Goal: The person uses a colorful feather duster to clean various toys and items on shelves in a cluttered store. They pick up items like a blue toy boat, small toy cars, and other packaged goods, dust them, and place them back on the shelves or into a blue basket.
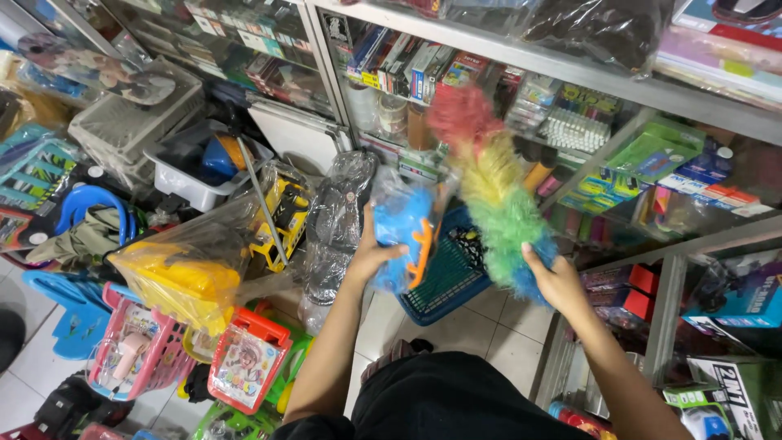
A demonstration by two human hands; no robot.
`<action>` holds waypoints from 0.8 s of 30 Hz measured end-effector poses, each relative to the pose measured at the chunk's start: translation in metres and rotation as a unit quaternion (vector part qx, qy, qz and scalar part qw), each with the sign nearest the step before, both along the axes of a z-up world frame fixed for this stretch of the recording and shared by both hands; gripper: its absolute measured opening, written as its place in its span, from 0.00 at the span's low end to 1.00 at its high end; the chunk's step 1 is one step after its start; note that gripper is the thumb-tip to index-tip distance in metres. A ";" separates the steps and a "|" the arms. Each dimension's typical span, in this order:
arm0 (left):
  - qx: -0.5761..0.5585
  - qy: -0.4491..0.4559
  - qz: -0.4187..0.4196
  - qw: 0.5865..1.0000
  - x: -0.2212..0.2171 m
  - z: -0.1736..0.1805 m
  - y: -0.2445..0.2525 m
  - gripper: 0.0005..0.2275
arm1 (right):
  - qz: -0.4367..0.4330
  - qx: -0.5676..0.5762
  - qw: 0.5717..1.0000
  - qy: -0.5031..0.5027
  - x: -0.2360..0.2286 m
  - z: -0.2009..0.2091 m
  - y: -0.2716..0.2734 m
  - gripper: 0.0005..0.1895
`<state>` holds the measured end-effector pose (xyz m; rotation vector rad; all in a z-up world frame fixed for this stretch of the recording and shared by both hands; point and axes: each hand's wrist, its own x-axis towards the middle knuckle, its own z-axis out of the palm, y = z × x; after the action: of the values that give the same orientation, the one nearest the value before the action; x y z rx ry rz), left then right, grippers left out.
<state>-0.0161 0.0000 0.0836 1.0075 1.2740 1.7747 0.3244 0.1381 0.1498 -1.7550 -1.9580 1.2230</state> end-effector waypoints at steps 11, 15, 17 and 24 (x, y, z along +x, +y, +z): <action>-0.077 0.195 -0.024 0.977 0.013 0.092 0.000 0.58 | 0.055 0.098 0.985 -0.131 0.007 0.037 0.014 0.35; -0.166 0.266 -0.015 0.950 0.017 0.071 -0.001 0.47 | 0.161 0.112 0.980 -0.041 0.023 0.004 0.014 0.15; -0.180 0.295 -0.018 0.938 0.019 0.066 0.001 0.46 | 0.161 0.108 0.974 -0.115 0.017 0.019 0.011 0.16; -0.131 0.354 -0.060 0.924 0.017 0.071 -0.001 0.50 | 0.131 0.039 0.977 -0.161 -0.006 0.076 -0.006 0.32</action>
<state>0.0004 -0.0012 0.1545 1.5999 1.7716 1.1199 0.3188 0.1321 0.2257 -1.7922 -2.4506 0.9631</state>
